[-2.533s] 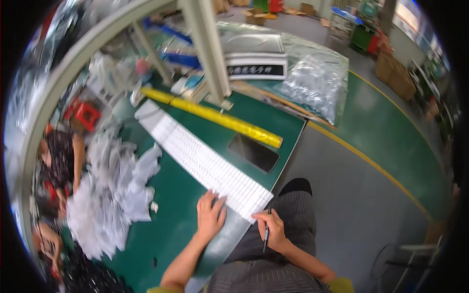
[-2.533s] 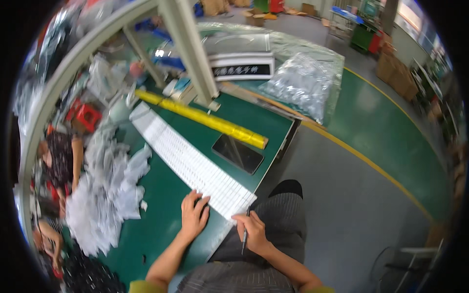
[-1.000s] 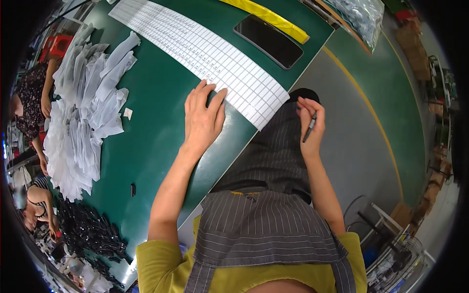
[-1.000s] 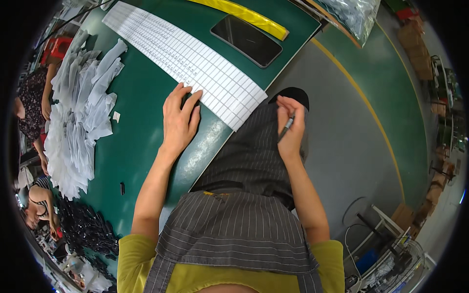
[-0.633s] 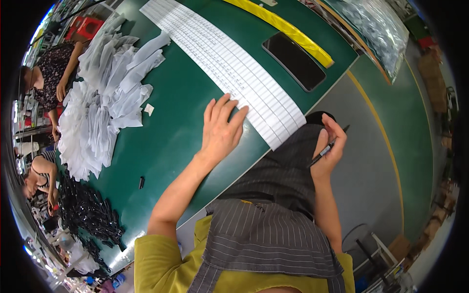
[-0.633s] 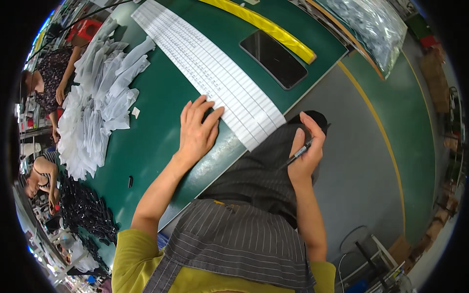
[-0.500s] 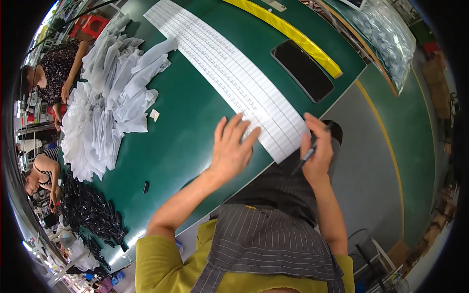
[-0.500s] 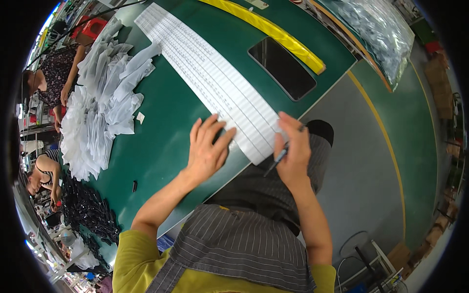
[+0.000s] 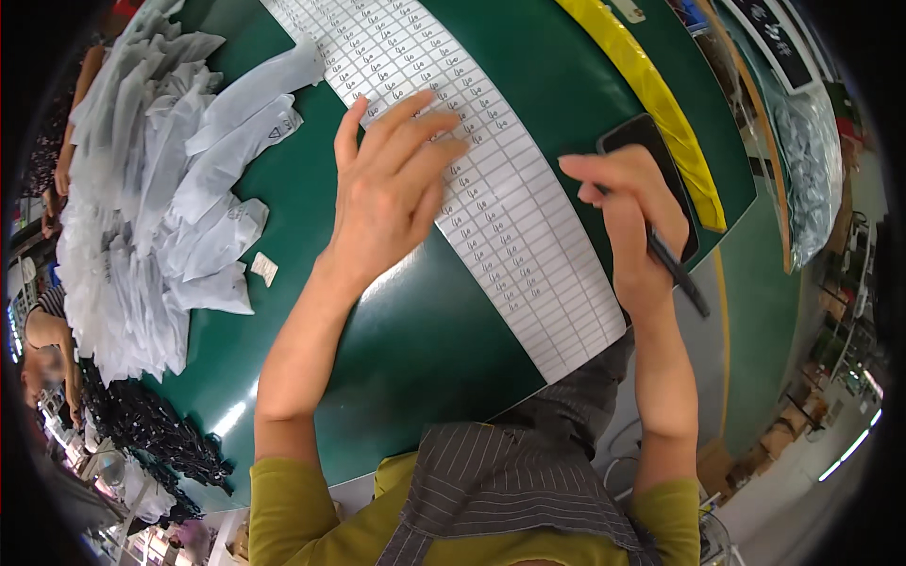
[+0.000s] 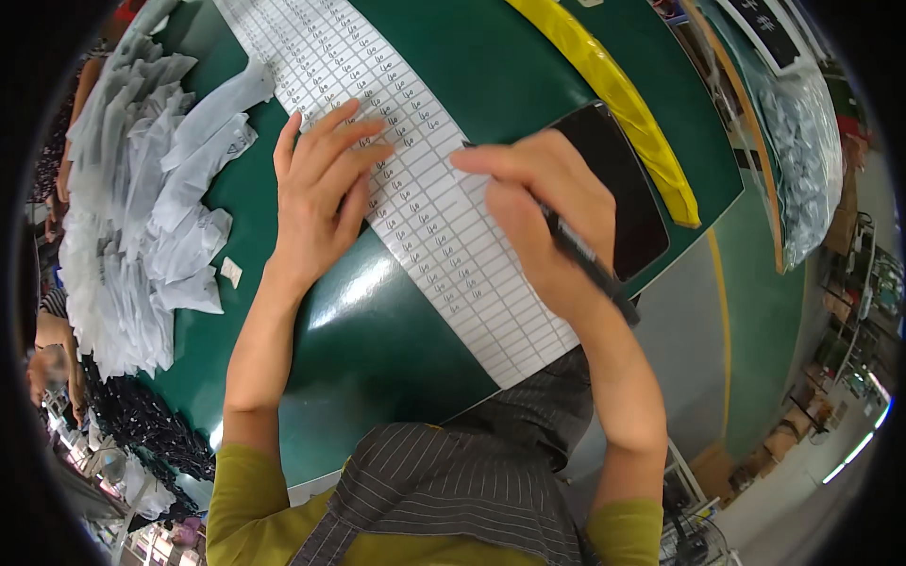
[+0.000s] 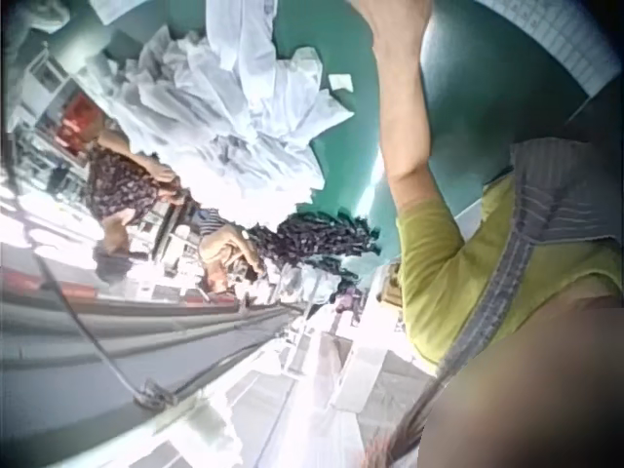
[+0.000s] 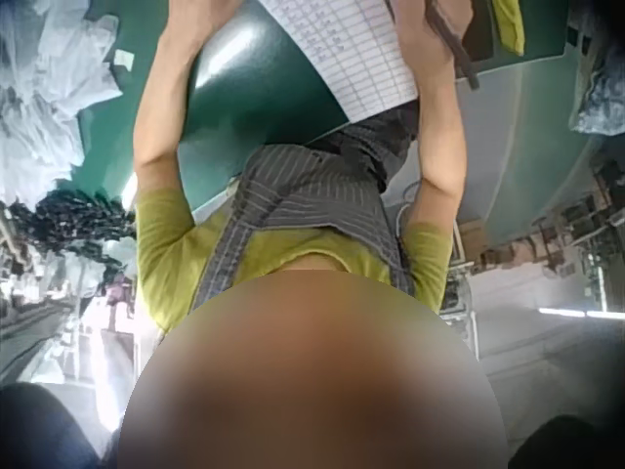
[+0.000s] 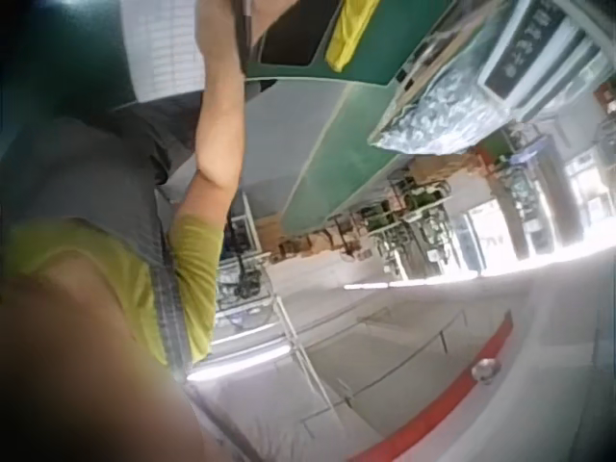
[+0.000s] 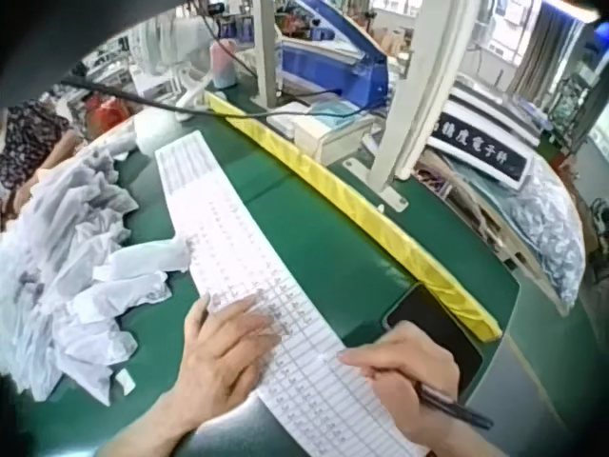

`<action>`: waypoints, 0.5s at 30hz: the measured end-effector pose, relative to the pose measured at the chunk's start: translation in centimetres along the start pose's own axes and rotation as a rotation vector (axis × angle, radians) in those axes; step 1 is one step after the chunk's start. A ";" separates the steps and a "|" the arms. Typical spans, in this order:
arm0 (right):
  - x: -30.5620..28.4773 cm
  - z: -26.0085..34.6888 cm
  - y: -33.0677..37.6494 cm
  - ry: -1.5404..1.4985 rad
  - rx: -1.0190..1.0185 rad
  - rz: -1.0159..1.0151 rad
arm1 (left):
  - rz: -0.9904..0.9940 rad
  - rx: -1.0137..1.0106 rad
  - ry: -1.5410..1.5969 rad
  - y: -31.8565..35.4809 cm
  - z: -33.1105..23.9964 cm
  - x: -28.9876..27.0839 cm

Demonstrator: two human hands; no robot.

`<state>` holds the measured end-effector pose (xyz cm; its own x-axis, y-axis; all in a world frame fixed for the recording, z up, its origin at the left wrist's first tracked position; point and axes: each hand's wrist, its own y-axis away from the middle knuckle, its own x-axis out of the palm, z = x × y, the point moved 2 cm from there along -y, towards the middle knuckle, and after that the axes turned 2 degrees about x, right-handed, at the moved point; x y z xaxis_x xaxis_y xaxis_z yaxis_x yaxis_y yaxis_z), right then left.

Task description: Manually recording numeric values into columns on a paper log strip using a pen.

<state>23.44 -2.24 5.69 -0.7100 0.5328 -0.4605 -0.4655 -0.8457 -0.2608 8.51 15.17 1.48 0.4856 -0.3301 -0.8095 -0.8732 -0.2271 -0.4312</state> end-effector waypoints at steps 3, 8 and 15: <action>2.6 -1.4 -1.9 -0.189 0.158 -0.039 | 0.007 -0.022 0.078 -0.2 0.3 0.0; 6.0 -3.8 -3.2 -0.373 0.182 -0.086 | 0.021 -0.066 0.051 0.6 1.3 0.6; 6.0 -4.2 -2.6 -0.229 0.237 -0.182 | 0.050 -0.116 0.042 0.6 1.0 0.8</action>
<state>22.61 2.98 0.04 -0.6920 0.6888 -0.2158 -0.6850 -0.7210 -0.1045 8.31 15.73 0.19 0.4449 -0.3811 -0.8105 -0.8869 -0.3134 -0.3395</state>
